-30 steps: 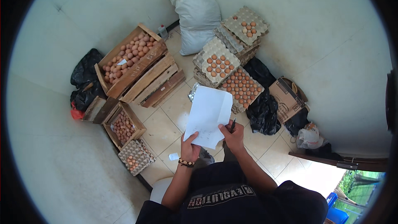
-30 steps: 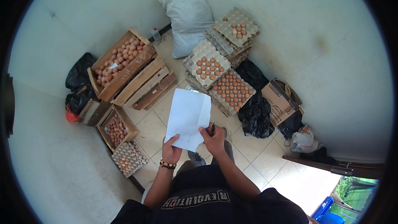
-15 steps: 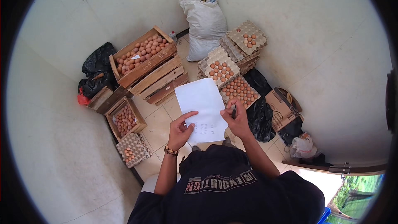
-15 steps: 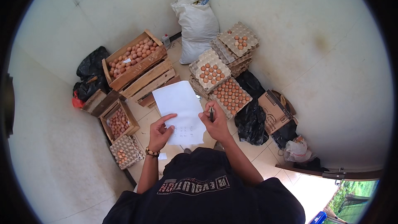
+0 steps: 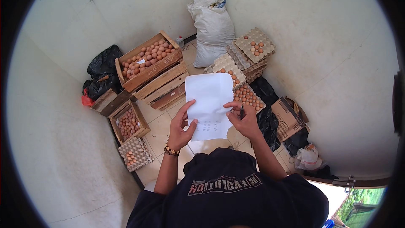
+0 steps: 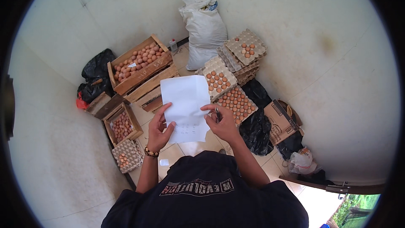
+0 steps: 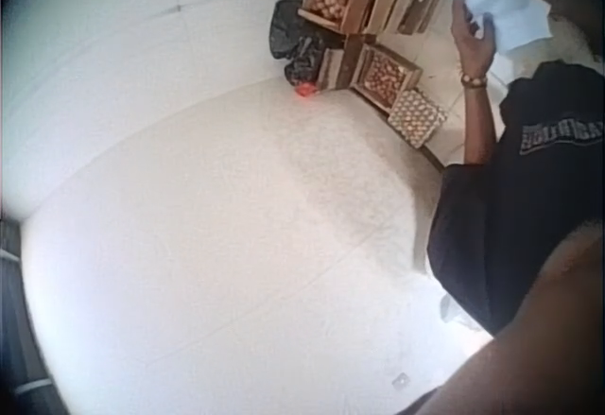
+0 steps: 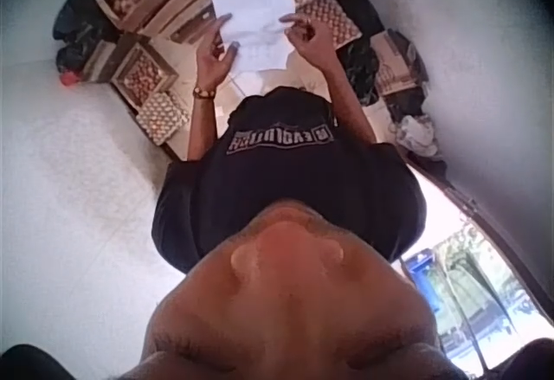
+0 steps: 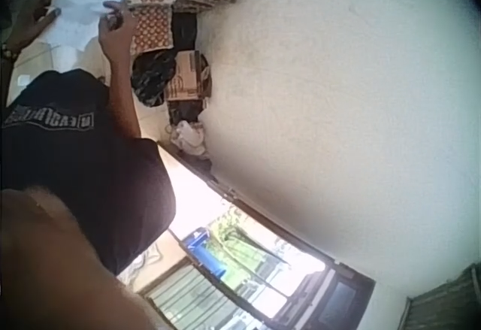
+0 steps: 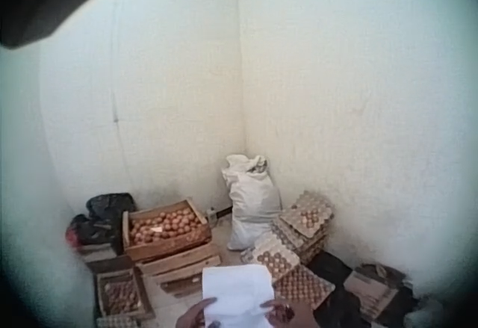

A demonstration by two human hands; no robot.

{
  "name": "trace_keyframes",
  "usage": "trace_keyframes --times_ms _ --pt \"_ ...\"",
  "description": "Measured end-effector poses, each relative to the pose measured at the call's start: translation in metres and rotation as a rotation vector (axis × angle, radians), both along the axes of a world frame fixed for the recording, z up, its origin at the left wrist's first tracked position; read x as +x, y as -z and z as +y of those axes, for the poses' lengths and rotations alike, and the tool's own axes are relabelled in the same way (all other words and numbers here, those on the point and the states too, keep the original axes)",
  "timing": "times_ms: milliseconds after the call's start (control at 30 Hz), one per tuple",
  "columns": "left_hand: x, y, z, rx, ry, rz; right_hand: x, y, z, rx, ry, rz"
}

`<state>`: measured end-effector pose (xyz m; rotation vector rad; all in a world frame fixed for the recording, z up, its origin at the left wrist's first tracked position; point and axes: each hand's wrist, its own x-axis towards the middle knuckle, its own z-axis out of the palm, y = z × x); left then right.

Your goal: Checking inventory by counting egg cartons and writing the quantities on a notepad.

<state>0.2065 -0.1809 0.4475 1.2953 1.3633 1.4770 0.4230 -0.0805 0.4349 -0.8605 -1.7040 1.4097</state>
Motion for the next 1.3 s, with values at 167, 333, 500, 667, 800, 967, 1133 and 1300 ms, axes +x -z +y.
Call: trace_keyframes --times_ms 167,333,500,667,800,967,1133,1300 --pt "0.001 0.004 0.016 0.029 -0.025 -0.027 -0.001 -0.016 0.008 0.022 -0.008 -0.022" --pt "-0.006 0.008 0.031 -0.008 -0.065 0.268 0.003 -0.010 0.015 0.038 -0.005 -0.170" --pt "-0.011 0.012 0.042 0.176 -0.125 0.521 0.006 0.004 0.027 0.436 0.064 -0.208" --pt "-0.015 0.018 0.053 0.273 -0.128 0.597 0.012 0.016 0.036 0.427 0.018 -0.134" --pt "0.002 0.026 0.049 -0.168 0.040 -0.129 0.014 0.006 0.030 -0.048 -0.003 -0.192" --pt "0.009 0.046 0.053 -0.181 -0.008 -0.048 0.018 0.024 0.037 0.054 0.008 -0.245" --pt "0.017 0.038 0.053 -0.142 0.118 0.252 0.011 0.014 0.044 0.186 -0.124 -0.228" --pt "0.018 0.043 0.053 -0.176 0.200 0.258 0.000 0.000 0.043 0.161 -0.276 -0.421"
